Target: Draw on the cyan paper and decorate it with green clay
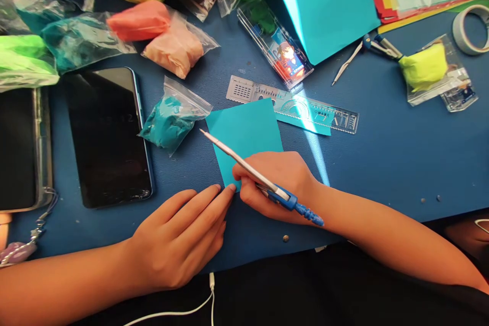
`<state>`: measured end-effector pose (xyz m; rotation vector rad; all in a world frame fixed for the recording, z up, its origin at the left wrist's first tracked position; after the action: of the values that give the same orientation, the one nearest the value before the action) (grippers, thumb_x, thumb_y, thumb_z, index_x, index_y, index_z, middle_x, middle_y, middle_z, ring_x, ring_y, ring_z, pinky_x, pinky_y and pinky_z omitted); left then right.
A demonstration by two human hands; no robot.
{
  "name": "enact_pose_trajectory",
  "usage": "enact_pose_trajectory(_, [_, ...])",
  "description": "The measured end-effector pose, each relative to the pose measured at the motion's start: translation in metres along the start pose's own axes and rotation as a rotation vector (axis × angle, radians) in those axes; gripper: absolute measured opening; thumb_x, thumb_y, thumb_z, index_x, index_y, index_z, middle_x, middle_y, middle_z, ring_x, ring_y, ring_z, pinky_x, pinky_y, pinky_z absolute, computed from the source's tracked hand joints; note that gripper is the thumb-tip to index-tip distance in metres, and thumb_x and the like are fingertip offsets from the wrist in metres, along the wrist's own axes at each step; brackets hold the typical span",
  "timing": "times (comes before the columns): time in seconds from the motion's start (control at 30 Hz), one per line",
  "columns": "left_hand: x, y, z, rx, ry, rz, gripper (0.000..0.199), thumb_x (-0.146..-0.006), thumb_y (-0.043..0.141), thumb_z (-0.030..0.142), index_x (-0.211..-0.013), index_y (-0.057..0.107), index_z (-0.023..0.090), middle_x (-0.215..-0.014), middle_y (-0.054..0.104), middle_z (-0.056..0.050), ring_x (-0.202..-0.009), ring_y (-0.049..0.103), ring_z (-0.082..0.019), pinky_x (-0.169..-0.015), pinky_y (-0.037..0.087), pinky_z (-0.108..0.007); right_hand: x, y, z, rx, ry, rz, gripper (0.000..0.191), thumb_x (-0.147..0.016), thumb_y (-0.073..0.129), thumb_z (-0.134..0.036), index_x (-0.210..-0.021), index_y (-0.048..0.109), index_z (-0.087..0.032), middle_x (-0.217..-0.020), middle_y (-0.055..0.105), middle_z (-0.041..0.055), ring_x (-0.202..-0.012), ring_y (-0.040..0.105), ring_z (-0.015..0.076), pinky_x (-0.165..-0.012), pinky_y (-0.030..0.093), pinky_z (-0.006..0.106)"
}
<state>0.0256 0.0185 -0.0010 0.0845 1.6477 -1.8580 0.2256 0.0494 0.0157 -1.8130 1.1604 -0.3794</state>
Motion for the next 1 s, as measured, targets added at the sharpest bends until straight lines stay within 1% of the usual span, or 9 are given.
enact_pose_trajectory(0.17, [0.0,0.0,-0.001,-0.001,0.006,-0.004,0.016,-0.088,0.055,0.009,-0.095,0.069,0.004,-0.106,0.075,-0.016,-0.097,0.067,-0.028,-0.075,0.046,-0.039,0.003,0.001,0.002,-0.013,0.026,0.121,0.02,-0.089,0.043,-0.01,-0.076,0.051,-0.022,-0.056,0.058,-0.0055,-0.046,0.049,0.0079,-0.049,0.037,0.021])
enact_pose_trajectory(0.33, [0.0,-0.001,-0.001,-0.008,0.009,0.002,0.016,-0.089,0.055,0.009,-0.094,0.069,0.004,-0.104,0.075,-0.016,-0.096,0.068,-0.028,-0.074,0.047,-0.039,-0.002,0.0,0.0,0.021,0.015,0.014,0.024,-0.087,0.042,-0.006,-0.07,0.05,-0.022,-0.054,0.058,-0.0046,-0.046,0.052,0.0085,-0.048,0.038,0.021])
enact_pose_trajectory(0.47, [0.001,-0.001,0.0,-0.015,0.006,0.002,0.016,-0.088,0.055,0.009,-0.093,0.07,0.005,-0.103,0.075,-0.015,-0.097,0.068,-0.028,-0.075,0.047,-0.038,-0.004,0.0,0.0,-0.016,-0.089,0.014,0.02,-0.085,0.045,-0.005,-0.076,0.054,-0.021,-0.056,0.06,-0.0043,-0.047,0.053,0.0084,-0.05,0.04,0.02])
enact_pose_trajectory(0.53, [0.001,-0.001,0.0,-0.021,0.011,0.001,0.016,-0.088,0.056,0.01,-0.093,0.07,0.005,-0.104,0.075,-0.016,-0.097,0.067,-0.028,-0.075,0.047,-0.038,-0.002,0.003,0.002,-0.029,-0.077,-0.005,0.02,-0.085,0.045,-0.005,-0.076,0.054,-0.02,-0.058,0.06,-0.0038,-0.049,0.053,0.0085,-0.051,0.04,0.02])
enact_pose_trajectory(0.63, [0.001,0.0,0.0,-0.027,0.019,-0.006,0.015,-0.088,0.059,0.012,-0.093,0.071,0.006,-0.105,0.074,-0.016,-0.098,0.067,-0.027,-0.075,0.048,-0.038,0.002,0.006,0.005,-0.061,-0.052,0.048,0.02,-0.086,0.044,-0.006,-0.077,0.052,-0.021,-0.057,0.056,-0.0049,-0.048,0.05,0.0081,-0.05,0.038,0.021])
enact_pose_trajectory(0.7, [0.001,0.0,0.0,-0.024,0.016,-0.005,0.014,-0.088,0.059,0.012,-0.093,0.071,0.005,-0.104,0.074,-0.016,-0.098,0.067,-0.028,-0.076,0.047,-0.038,0.003,0.007,0.006,-0.091,-0.077,0.085,0.018,-0.087,0.045,-0.007,-0.081,0.053,-0.021,-0.059,0.057,-0.0052,-0.049,0.05,0.0077,-0.051,0.037,0.021])
enact_pose_trajectory(0.8, [0.0,0.001,-0.001,-0.025,0.012,0.016,0.016,-0.088,0.056,0.01,-0.092,0.071,0.005,-0.103,0.075,-0.016,-0.097,0.067,-0.028,-0.076,0.047,-0.038,0.001,0.005,0.004,-0.102,-0.111,0.053,0.018,-0.087,0.046,-0.007,-0.083,0.055,-0.021,-0.06,0.059,-0.005,-0.049,0.051,0.0077,-0.052,0.038,0.02])
enact_pose_trajectory(0.9, [-0.001,0.001,-0.001,-0.035,0.014,0.01,0.017,-0.089,0.055,0.01,-0.093,0.071,0.005,-0.105,0.075,-0.015,-0.096,0.068,-0.028,-0.076,0.048,-0.038,-0.001,-0.001,0.002,-0.069,-0.048,0.022,0.019,-0.088,0.045,-0.006,-0.08,0.055,-0.021,-0.058,0.06,-0.0046,-0.049,0.054,0.0083,-0.051,0.041,0.02])
enact_pose_trajectory(1.0, [0.0,0.001,-0.001,-0.049,0.025,-0.006,0.018,-0.089,0.055,0.01,-0.093,0.072,0.005,-0.107,0.074,-0.016,-0.097,0.068,-0.027,-0.076,0.048,-0.037,-0.001,-0.007,0.003,-0.143,0.066,0.091,0.019,-0.088,0.045,-0.006,-0.081,0.057,-0.02,-0.062,0.063,-0.0032,-0.05,0.057,0.0081,-0.051,0.044,0.019])
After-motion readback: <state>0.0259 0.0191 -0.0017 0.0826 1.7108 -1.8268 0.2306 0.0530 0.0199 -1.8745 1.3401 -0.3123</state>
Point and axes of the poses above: each hand's wrist, its own x-axis away from the middle knuckle, its own y-axis out of the palm, z = x × y, the point moved 1 cm from there along -x, towards the middle knuckle
